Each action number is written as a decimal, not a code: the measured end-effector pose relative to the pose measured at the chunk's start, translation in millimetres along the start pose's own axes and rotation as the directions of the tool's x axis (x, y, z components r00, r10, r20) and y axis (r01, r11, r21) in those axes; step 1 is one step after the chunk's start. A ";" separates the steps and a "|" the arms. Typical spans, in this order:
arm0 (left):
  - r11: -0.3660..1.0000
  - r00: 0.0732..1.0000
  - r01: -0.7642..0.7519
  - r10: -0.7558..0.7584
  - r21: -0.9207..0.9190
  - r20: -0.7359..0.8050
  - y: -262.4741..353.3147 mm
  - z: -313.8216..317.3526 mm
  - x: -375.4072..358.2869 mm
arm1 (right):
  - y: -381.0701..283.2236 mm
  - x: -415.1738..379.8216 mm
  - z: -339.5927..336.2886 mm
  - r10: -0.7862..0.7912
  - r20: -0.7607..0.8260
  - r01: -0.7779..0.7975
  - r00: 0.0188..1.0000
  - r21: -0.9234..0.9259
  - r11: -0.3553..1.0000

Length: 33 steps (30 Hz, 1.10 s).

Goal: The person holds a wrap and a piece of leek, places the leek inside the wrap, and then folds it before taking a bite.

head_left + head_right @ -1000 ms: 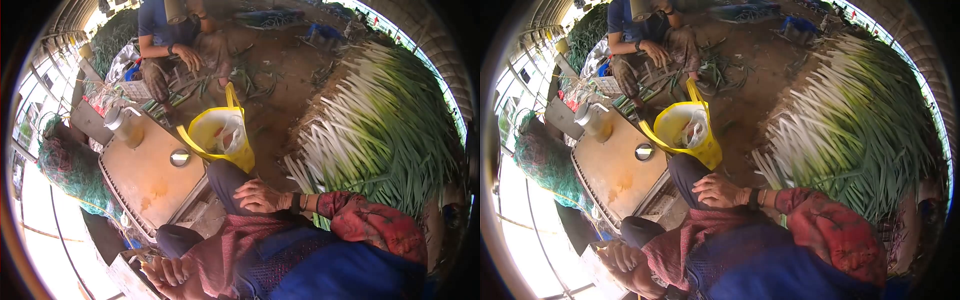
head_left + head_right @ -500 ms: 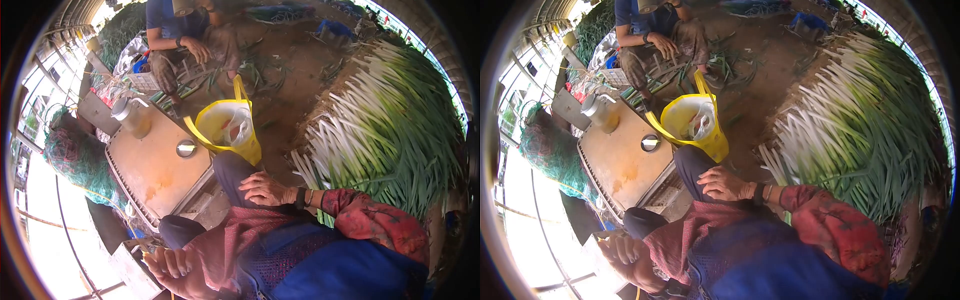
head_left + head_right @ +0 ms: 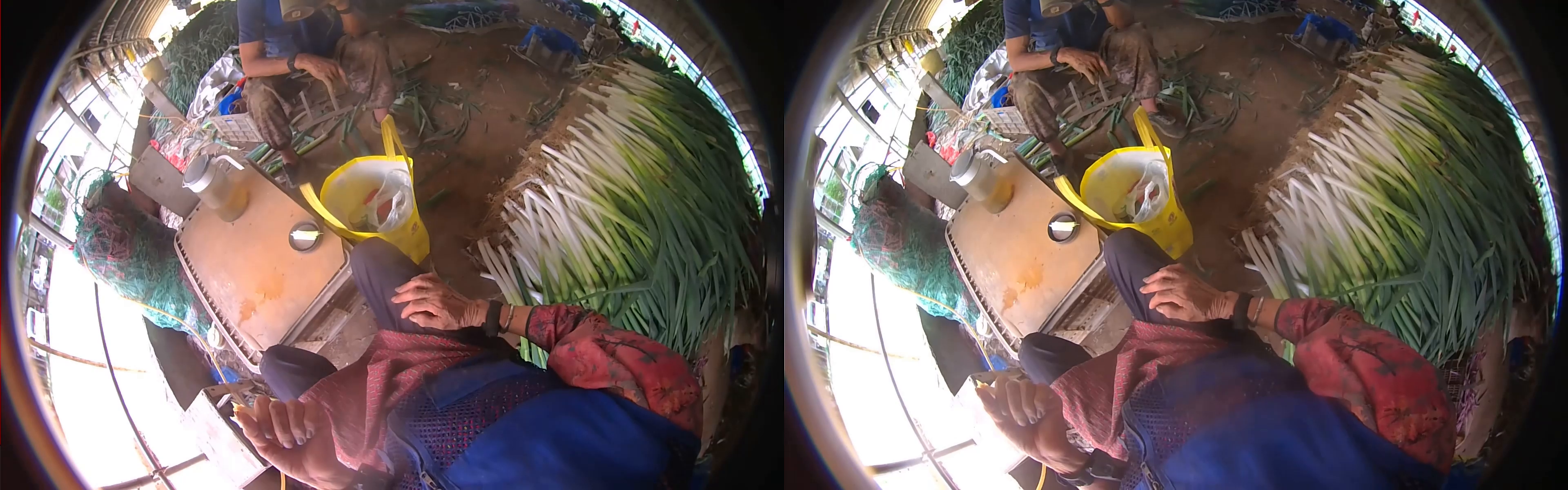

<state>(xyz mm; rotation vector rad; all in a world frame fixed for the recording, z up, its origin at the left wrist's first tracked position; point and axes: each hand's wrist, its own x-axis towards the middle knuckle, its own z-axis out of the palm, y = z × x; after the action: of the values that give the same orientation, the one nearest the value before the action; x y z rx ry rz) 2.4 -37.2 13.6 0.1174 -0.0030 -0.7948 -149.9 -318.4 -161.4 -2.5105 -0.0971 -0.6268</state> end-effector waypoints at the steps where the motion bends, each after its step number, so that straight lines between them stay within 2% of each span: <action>1: 1.000 1.000 0.000 0.000 0.015 0.006 -0.1 0.5 -0.3 | -1.0 0.2 -0.2 0.004 0.005 -0.004 1.000 0.002 1.000; 33: 0.995 0.999 -0.050 0.051 0.083 -0.014 -3.4 2.4 0.1 | -3.3 2.4 -3.4 0.019 0.030 -0.018 0.999 -0.016 1.000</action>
<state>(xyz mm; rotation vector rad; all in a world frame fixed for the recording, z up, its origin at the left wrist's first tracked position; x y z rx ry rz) -0.1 -39.9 15.6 0.2014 -0.0240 -0.7435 -149.8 -317.5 -156.2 -2.5339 -0.0801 -0.5848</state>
